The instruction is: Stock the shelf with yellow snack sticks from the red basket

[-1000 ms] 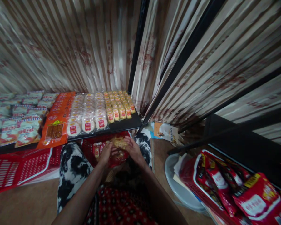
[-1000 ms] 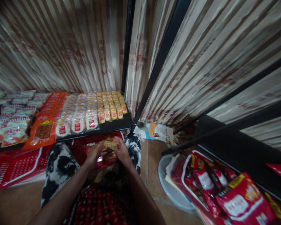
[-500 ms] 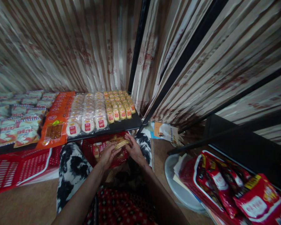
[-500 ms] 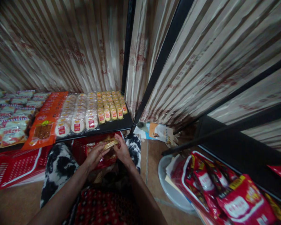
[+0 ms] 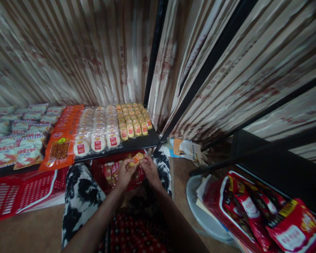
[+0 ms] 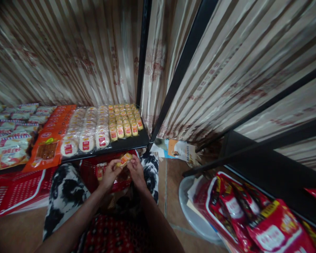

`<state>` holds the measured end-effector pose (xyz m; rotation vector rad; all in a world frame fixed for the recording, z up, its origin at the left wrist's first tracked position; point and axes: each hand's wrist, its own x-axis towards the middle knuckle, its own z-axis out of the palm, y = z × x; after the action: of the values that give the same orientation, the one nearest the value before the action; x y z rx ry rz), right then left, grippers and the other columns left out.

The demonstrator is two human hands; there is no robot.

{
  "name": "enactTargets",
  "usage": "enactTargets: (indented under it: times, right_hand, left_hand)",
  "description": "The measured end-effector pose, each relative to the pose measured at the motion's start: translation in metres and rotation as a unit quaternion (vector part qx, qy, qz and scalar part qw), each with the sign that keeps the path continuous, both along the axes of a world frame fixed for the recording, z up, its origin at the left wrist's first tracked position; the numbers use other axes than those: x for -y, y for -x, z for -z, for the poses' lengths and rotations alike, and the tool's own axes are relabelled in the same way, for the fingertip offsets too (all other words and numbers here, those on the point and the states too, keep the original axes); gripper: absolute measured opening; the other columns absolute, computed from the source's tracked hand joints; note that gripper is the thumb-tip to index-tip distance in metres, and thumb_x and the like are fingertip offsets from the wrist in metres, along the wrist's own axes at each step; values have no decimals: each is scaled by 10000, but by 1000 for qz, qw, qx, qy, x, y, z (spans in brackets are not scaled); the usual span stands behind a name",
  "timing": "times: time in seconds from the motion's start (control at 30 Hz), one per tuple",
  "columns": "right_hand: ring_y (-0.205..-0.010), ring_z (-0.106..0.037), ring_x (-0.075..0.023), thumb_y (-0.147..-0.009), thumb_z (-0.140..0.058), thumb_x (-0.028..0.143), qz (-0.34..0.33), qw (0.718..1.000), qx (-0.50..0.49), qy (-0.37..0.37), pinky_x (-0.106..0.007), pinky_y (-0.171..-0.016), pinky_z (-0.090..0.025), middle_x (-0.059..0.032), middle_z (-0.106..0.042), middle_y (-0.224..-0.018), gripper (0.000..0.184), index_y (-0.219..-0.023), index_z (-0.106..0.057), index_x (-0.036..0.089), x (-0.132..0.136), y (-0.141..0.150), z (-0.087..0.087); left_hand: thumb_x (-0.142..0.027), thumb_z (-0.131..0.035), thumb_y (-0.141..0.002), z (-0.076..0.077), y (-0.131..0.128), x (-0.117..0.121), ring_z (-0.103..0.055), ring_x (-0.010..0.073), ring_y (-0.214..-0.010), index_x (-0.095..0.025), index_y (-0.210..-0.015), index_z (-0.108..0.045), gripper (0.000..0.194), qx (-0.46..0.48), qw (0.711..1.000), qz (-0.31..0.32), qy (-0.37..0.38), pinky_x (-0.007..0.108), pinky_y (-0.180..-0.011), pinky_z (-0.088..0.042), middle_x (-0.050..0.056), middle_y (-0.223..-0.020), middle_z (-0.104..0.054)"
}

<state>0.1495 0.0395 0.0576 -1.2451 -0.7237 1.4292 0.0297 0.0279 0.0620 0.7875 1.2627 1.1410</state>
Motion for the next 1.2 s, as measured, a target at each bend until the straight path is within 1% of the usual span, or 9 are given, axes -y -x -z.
enactTargets:
  times: [0.17,0.3,0.47,0.57,0.63,0.77,0.93,1.07,1.2]
  right_hand:
    - [-846,-638,-185,-587,-703,339,16,1000,5,-6,-285,-735,-505,-33,-649,-928,624,-1148,-465,205,-7,-2,-3]
    - [-822,-633,-172,-586,-675,292,30,999,18,-25,-282,-734,-510,-27,-649,-911,601,-1147,-475,205,-16,-8,-3]
    - [-797,-628,-138,-596,-666,220,62,995,49,-64,-276,-763,-518,-12,-639,-924,595,-1164,-490,209,-36,-18,-3]
    - [-767,-620,-126,-609,-669,232,82,988,93,-95,-291,-770,-524,-20,-646,-942,545,-1130,-512,199,-51,-24,-4]
    - [-789,-624,-136,-642,-659,257,83,981,125,-120,-302,-776,-526,-46,-654,-979,505,-1122,-517,189,-60,-27,-7]
    - [-875,-632,-164,-751,-579,283,93,959,213,-162,-325,-794,-525,-97,-649,-1086,465,-1193,-482,178,-73,-31,-16]
    - [-988,-602,-201,-821,-485,273,98,916,339,-191,-369,-858,-507,-130,-610,-1152,372,-1172,-519,154,-85,-30,-23]
    - [-1133,-518,-223,-828,-427,235,128,874,418,-213,-419,-985,-429,-150,-548,-1231,416,-1222,-508,130,-92,-28,-21]
    - [-1230,-441,-242,-815,-403,200,131,852,462,-207,-433,-1057,-354,-178,-514,-1282,497,-1295,-452,78,-99,-26,-15]
  left_hand:
    - [-258,-639,-647,-2,-6,-4,-525,115,-608,-175,-905,-595,275,-62,998,10,-16,207,-562,-402,-14,-701,-607]
    - [-235,-606,-684,-10,-12,-11,-550,125,-646,-175,-871,-631,198,-99,994,19,-33,220,-605,-427,4,-749,-639]
    - [-192,-592,-710,-20,-25,-31,-624,155,-825,-171,-901,-617,194,-83,994,9,-72,266,-777,-477,39,-894,-681]
    - [-123,-581,-707,-21,-34,-46,-631,154,-879,-169,-934,-590,232,-78,993,-12,-91,296,-836,-480,52,-945,-679]
    - [-89,-569,-716,-21,-41,-57,-634,147,-891,-166,-949,-583,246,-76,991,-20,-105,305,-859,-478,62,-971,-678]
    - [-40,-542,-727,-23,-51,-76,-638,142,-876,-158,-965,-600,272,-89,988,-13,-123,306,-860,-484,75,-976,-684]
    - [-4,-513,-728,-33,-64,-95,-645,129,-862,-150,-908,-625,257,-77,991,-24,-105,290,-884,-475,63,-937,-698]
    - [-32,-510,-749,-47,-72,-103,-655,132,-821,-150,-900,-631,227,-62,995,-24,-78,287,-863,-486,55,-896,-707]
    - [-44,-506,-738,-57,-78,-110,-656,136,-796,-156,-884,-649,233,-68,996,-30,-57,288,-864,-489,38,-870,-714]
